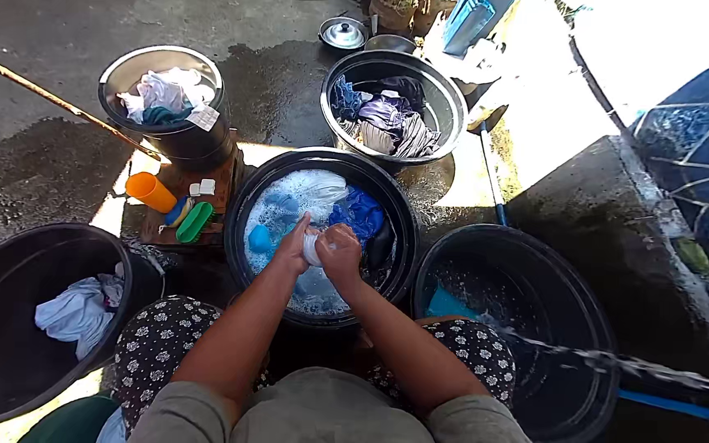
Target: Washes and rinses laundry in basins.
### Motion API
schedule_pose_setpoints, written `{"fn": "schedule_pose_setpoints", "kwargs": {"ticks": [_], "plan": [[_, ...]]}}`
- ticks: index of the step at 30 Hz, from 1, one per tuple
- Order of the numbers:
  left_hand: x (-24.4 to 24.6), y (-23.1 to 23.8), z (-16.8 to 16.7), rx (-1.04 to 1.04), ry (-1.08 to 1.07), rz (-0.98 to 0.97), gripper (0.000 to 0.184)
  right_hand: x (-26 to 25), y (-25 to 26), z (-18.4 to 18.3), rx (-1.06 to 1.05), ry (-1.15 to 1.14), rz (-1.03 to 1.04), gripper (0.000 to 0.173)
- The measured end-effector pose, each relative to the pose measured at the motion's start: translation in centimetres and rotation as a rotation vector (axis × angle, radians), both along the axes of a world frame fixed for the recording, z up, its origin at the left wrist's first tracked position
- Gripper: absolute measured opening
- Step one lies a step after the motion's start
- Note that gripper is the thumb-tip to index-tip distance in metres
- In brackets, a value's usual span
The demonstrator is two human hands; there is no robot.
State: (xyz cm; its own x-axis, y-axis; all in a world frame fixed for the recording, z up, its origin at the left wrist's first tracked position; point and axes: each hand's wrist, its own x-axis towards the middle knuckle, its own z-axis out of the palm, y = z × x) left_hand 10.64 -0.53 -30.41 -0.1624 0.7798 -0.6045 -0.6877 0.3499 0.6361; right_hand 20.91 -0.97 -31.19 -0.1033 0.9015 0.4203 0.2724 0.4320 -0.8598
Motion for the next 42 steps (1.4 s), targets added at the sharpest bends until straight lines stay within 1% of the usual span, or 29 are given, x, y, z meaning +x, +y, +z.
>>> {"fn": "schedule_pose_setpoints", "kwargs": {"ticks": [1, 3, 6, 8, 9, 10, 11, 12, 13, 14, 15, 17, 18, 20, 22, 23, 24, 25, 27, 28, 29, 31, 32, 33, 35, 37, 38, 40, 42], "plan": [[-0.2, 0.4, 0.3, -0.013, -0.032, -0.092, 0.040, 0.0, 0.1, 0.2, 0.243, -0.120, 0.009, 0.017], [-0.8, 0.8, 1.0, 0.067, -0.021, -0.381, 0.040, 0.1, -0.1, 0.3, 0.606, -0.273, 0.057, 0.013], [-1.6, 2.1, 1.0, 0.198, 0.172, -0.878, 0.039, 0.6, -1.1, -0.5, 0.877, -0.416, 0.252, 0.016], [-1.1, 2.7, 0.8, 0.170, 0.268, -1.130, 0.034, 1.1, -1.9, -1.2, 0.969, -0.501, 0.406, 0.018], [-0.6, 2.7, 1.2, 0.151, 0.401, -1.255, 0.033, 1.1, -2.3, -1.6, 0.995, -0.535, 0.470, 0.018], [0.1, 2.5, 1.6, 0.153, 0.614, -1.406, 0.033, 1.2, -2.7, -2.1, 1.000, -0.574, 0.534, 0.018], [0.9, 2.3, 1.9, 0.165, 0.839, -1.562, 0.035, 1.2, -3.3, -2.5, 0.972, -0.630, 0.604, 0.018], [1.6, 2.1, 1.7, 0.187, 0.999, -1.688, 0.038, 1.3, -4.2, -2.7, 0.898, -0.717, 0.691, 0.019], [2.1, 1.6, 0.9, 0.229, 1.113, -1.759, 0.039, 1.3, -5.0, -2.8, 0.793, -0.817, 0.785, 0.023], [2.4, 1.0, 0.1, 0.244, 1.190, -1.784, 0.039, 0.9, -5.5, -3.2, 0.759, -0.868, 0.822, 0.024], [2.3, 0.5, -0.4, 0.217, 1.231, -1.765, 0.040, 0.5, -5.9, -3.6, 0.778, -0.869, 0.814, 0.023], [0.9, -0.3, 0.1, 0.141, 1.209, -1.628, 0.042, -0.5, -6.0, -3.7, 0.814, -0.832, 0.833, 0.022], [-0.5, -0.6, 0.8, 0.121, 1.166, -1.507, 0.042, -1.0, -5.7, -3.4, 0.854, -0.771, 0.824, 0.020], [-4.5, -1.1, 2.9, 0.121, 1.120, -1.204, 0.039, -2.0, -4.7, -2.8, 0.992, -0.614, 0.662, 0.020], [-10.4, -2.0, 5.8, 0.133, 1.186, -0.876, 0.038, -2.6, -3.3, -3.1, 0.938, -0.520, 0.481, 0.026], [-13.7, -2.9, 7.3, 0.111, 1.232, -0.700, 0.038, -2.4, -2.4, -3.9, 0.821, -0.519, 0.427, 0.032], [-17.1, -4.1, 8.8, 0.074, 1.287, -0.552, 0.038, -1.5, -1.6, -4.8, 0.637, -0.556, 0.400, 0.037], [-20.7, -5.7, 10.0, 0.028, 1.354, -0.433, 0.038, -0.2, -0.8, -5.4, 0.362, -0.635, 0.401, 0.041], [-27.9, -9.9, 11.1, -0.108, 1.466, -0.240, 0.041, 2.5, 1.3, -6.8, -0.278, -0.881, 0.399, 0.041], [-31.1, -12.3, 10.9, -0.188, 1.484, -0.150, 0.042, 3.8, 2.4, -8.2, -0.532, -1.007, 0.407, 0.046], [-33.8, -14.7, 10.2, -0.269, 1.476, -0.062, 0.045, 5.1, 2.9, -9.9, -0.714, -1.105, 0.432, 0.056], [-37.5, -19.1, 8.1, -0.395, 1.404, 0.103, 0.060, 7.1, 2.4, -13.0, -0.884, -1.256, 0.514, 0.074], [-38.3, -20.6, 7.1, -0.445, 1.322, 0.168, 0.074, 7.4, 1.8, -14.1, -0.901, -1.315, 0.572, 0.076], [-38.5, -21.5, 6.2, -0.480, 1.235, 0.223, 0.086, 7.3, 1.1, -14.7, -0.884, -1.360, 0.650, 0.071], [-37.9, -21.7, 5.3, -0.514, 1.157, 0.241, 0.090, 5.6, 0.1, -14.0, -0.840, -1.346, 0.796, 0.053], [-36.3, -20.1, 5.4, -0.433, 1.203, 0.123, 0.081, 3.4, 0.1, -11.9, -0.828, -1.122, 0.887, 0.044], [-34.7, -18.8, 6.0, -0.358, 1.216, 0.028, 0.074, 2.2, 0.2, -10.0, -0.854, -0.992, 0.912, 0.043], [-30.6, -15.5, 7.3, -0.196, 1.241, -0.255, 0.061, 0.4, 0.3, -5.2, -0.881, -0.769, 0.924, 0.038], [-25.6, -11.8, 7.9, -0.008, 1.289, -0.595, 0.059, 0.0, 0.4, 1.2, -0.830, -0.630, 0.938, 0.030]]}}
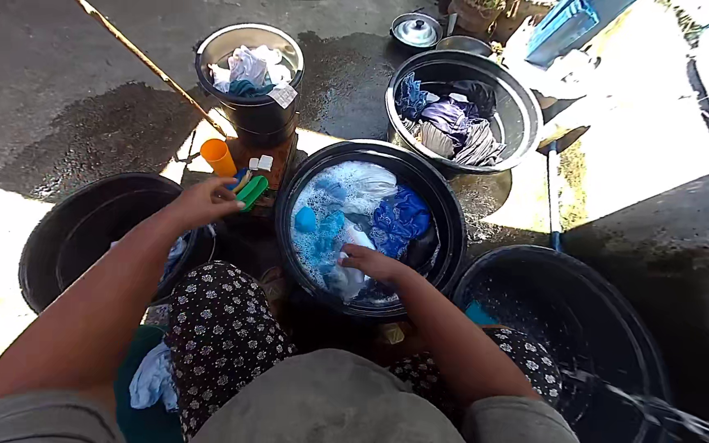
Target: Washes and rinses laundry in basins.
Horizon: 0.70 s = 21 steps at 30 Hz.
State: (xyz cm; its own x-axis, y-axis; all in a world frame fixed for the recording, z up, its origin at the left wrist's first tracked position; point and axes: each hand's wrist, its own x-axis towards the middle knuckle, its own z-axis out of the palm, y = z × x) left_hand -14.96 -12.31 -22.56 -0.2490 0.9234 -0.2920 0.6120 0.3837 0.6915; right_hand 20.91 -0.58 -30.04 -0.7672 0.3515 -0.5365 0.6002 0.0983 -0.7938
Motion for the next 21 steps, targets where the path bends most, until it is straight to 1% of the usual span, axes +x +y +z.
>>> {"fn": "schedule_pose_setpoints", "kwargs": {"ticks": [1, 3, 4, 6, 7, 8, 10, 11, 12, 14, 16, 18, 19, 20, 21], "plan": [[2.7, 1.7, -0.4, -0.008, 0.010, -0.176, 0.063, 0.2, 0.0, 3.7, 0.052, 0.051, 0.009, 0.025], [8.1, 4.7, -1.8, -0.012, 0.031, -0.475, 0.074, 1.4, -0.2, 10.7, 0.230, 0.149, 0.019, 0.020], [10.7, 5.8, -2.9, -0.008, 0.046, -0.580, 0.079, 2.4, -0.3, 13.6, 0.315, 0.215, 0.006, 0.017], [15.1, 7.6, -5.5, -0.018, 0.113, -0.704, 0.085, 4.8, -0.1, 18.2, 0.476, 0.341, -0.047, 0.014], [16.7, 8.4, -6.8, -0.040, 0.140, -0.731, 0.082, 6.1, -0.2, 20.1, 0.528, 0.397, -0.100, 0.013], [18.1, 8.9, -7.9, -0.060, 0.147, -0.742, 0.075, 7.5, -0.1, 21.7, 0.555, 0.463, -0.175, 0.011], [20.1, 9.3, -9.8, -0.082, 0.082, -0.732, 0.053, 10.3, -0.1, 23.9, 0.594, 0.603, -0.367, 0.011], [20.7, 9.3, -10.4, -0.087, 0.016, -0.714, 0.040, 11.6, 0.0, 24.4, 0.633, 0.675, -0.486, 0.014], [21.1, 9.1, -10.5, -0.072, -0.068, -0.676, 0.035, 12.8, 0.4, 24.5, 0.682, 0.740, -0.624, 0.017], [20.8, 9.4, -10.2, -0.018, -0.271, -0.591, 0.036, 15.3, 2.0, 23.5, 0.752, 0.805, -0.916, 0.015], [19.1, 10.3, -8.3, 0.074, -0.406, -0.457, 0.034, 17.7, 4.2, 21.1, 0.761, 0.763, -1.177, 0.009], [16.7, 11.5, -5.9, 0.137, -0.424, -0.292, 0.029, 19.4, 6.6, 17.4, 0.742, 0.594, -1.324, 0.006], [15.5, 12.3, -5.3, 0.166, -0.373, -0.229, 0.026, 19.8, 7.7, 15.3, 0.753, 0.464, -1.338, 0.012], [14.4, 13.1, -5.3, 0.200, -0.287, -0.183, 0.025, 19.9, 8.7, 13.1, 0.767, 0.308, -1.304, 0.021], [13.8, 13.7, -5.8, 0.227, -0.175, -0.156, 0.029, 19.6, 9.6, 11.2, 0.777, 0.129, -1.235, 0.031]]}}
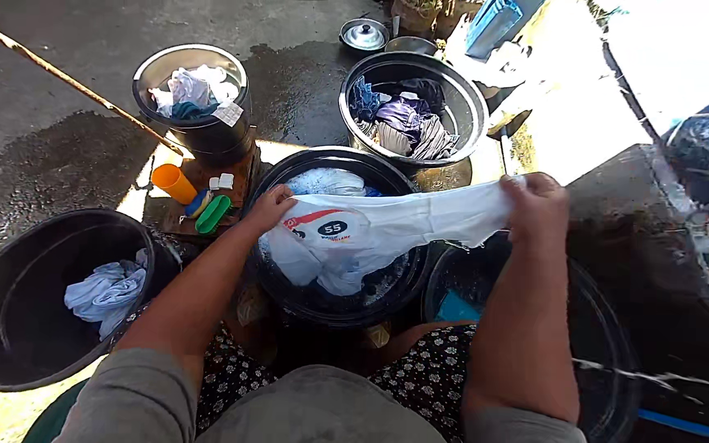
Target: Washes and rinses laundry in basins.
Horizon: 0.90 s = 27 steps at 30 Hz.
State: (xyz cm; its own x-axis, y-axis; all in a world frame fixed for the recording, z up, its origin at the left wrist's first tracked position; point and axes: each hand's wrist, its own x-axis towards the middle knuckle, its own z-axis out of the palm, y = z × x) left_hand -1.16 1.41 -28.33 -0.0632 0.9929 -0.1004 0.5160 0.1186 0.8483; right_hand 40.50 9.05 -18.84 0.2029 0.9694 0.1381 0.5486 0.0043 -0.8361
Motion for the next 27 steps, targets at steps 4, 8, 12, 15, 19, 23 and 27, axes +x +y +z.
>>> {"fn": "schedule_pose_setpoints", "kwargs": {"ticks": [4, 8, 12, 15, 19, 23, 27], "plan": [[0.5, 1.1, -4.8, -0.117, 0.270, -0.011, 0.058, -5.0, 2.6, -7.0, -0.425, -0.582, 0.047, 0.038], [3.7, 0.3, -12.0, -0.309, 0.282, -0.080, 0.045, -11.6, 3.7, -16.2, -0.418, -0.594, 0.382, 0.044], [5.3, -1.6, -15.7, -0.499, 0.331, 0.094, 0.045, -17.2, 1.8, -22.7, -0.595, -0.556, 0.612, 0.061], [4.8, -3.2, -17.0, -0.664, 0.324, 0.145, 0.048, -17.6, -0.7, -25.1, -0.730, -0.620, 0.500, 0.072], [6.0, -3.5, -17.3, -0.822, 0.481, -0.089, 0.047, -16.0, -3.5, -27.3, -0.824, -0.738, 0.497, 0.075], [7.8, -4.2, -16.7, -0.893, 0.578, -0.307, 0.043, -15.2, -4.9, -26.5, -0.937, -0.780, 0.626, 0.052], [8.1, -4.5, -16.3, -0.820, 0.596, -0.226, 0.039, -14.4, -2.0, -24.9, -1.004, -0.238, 0.542, 0.041]]}}
